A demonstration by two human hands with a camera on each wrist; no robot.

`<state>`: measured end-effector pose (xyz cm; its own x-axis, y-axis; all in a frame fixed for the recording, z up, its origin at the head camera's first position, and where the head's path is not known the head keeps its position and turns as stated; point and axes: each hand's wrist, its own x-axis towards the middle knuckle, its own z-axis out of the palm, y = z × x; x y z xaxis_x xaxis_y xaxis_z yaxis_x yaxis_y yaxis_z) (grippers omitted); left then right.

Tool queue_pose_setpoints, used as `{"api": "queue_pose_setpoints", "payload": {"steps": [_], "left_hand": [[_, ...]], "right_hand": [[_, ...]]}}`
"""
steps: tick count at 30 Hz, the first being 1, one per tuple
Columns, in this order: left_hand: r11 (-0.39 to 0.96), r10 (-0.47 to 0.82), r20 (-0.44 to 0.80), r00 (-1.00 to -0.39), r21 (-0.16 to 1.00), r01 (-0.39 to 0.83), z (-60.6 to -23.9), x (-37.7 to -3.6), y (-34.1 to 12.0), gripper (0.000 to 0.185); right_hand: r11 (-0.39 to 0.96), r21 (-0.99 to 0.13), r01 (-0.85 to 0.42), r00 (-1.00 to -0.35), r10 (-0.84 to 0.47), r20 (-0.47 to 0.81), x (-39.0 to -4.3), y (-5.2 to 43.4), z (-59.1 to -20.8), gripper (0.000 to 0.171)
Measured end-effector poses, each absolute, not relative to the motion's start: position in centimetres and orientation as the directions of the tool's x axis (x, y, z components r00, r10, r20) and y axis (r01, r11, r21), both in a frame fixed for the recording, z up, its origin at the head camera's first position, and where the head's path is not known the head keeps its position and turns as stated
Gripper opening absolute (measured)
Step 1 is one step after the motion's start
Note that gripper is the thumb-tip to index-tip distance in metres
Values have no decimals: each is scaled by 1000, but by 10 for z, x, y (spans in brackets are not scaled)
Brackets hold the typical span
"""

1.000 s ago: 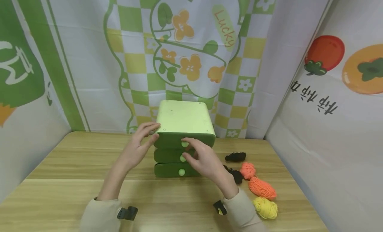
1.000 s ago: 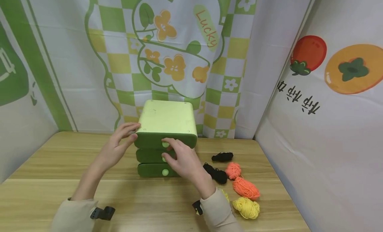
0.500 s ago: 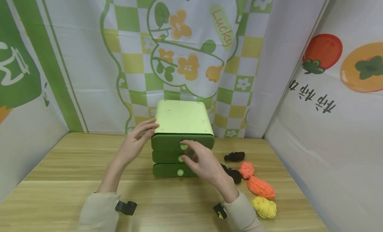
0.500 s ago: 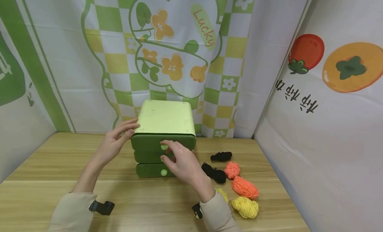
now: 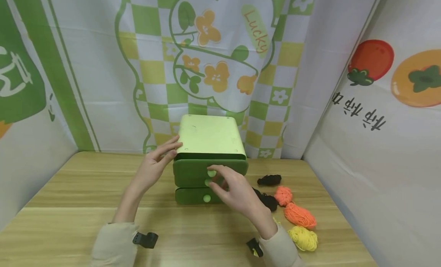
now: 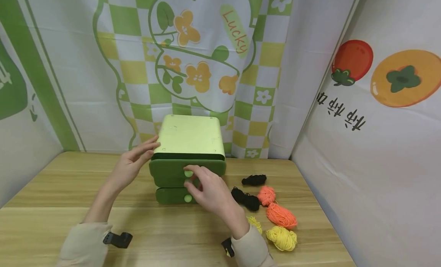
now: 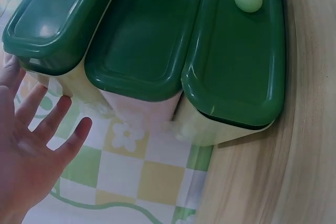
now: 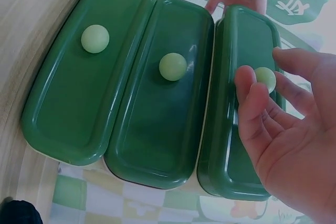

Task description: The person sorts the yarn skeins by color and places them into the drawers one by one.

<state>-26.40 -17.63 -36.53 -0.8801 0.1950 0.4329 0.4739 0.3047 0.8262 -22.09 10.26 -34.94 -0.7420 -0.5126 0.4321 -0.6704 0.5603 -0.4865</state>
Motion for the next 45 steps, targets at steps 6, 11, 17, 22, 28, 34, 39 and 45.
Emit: {"api": "queue_pose_setpoints", "payload": {"steps": [6,11,17,22,28,34,39,45], "left_hand": [[291,199,433,-879,831,475,-370,-262,-176,39],[277,206,448,-870,826,491,-373,-260,-177,39],[297,211,465,-860,808,510,-374,-258,-174,40],[300,209,465,-860,807,509,-375,-258,-173,40],[306,208,454,-866,811,499,-376,-258,-174,40],[316,193,474,-859,799,511,-377,-259,-173,40],[302,190,492,-850,794,528,-379,-261,-171,40],[297,191,487,-853,799,523,-379,-262,-171,40]], "right_hand": [[545,-506,-668,-743,-517,425,-214,104,-350,38],[540,-505,-674,-738,-521,429,-212,104,-351,39],[542,-496,-679,-734,-523,434,-209,105,-349,39],[536,-496,-683,-730,-524,438,-207,106,-349,38],[536,-487,-690,-724,-526,447,-205,107,-349,37],[531,-487,-694,-720,-537,440,-204,107,-348,37],[532,-490,-691,-723,-535,437,-202,109,-348,36],[526,-467,-710,-704,-541,461,-201,109,-349,35]]}}
